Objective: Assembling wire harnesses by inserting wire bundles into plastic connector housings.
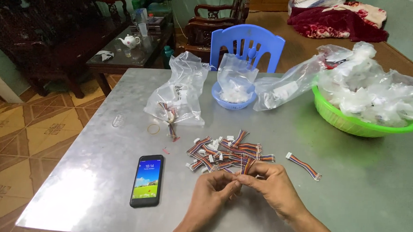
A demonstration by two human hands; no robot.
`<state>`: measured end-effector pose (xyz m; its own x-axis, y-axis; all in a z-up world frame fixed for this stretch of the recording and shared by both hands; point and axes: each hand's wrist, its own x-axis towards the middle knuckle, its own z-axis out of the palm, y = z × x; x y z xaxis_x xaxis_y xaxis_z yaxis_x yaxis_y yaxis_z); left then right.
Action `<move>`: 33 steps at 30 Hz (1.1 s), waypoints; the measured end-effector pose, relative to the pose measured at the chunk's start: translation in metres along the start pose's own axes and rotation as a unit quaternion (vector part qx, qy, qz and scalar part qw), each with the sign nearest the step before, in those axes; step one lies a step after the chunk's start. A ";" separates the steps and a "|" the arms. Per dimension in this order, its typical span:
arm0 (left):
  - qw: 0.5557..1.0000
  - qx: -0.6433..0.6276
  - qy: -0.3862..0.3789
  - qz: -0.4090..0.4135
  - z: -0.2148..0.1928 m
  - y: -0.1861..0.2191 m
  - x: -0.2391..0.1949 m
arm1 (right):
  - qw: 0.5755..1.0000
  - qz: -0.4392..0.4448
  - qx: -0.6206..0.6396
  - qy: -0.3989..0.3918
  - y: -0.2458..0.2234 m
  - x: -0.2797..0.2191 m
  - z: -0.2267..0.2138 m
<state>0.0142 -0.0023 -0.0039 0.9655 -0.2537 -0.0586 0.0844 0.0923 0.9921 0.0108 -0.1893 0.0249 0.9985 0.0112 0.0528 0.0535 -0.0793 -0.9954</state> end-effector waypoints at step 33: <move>0.993 -0.114 0.044 0.003 0.010 -0.032 0.010 | 0.999 -0.002 -0.046 -0.009 0.019 0.004 -0.012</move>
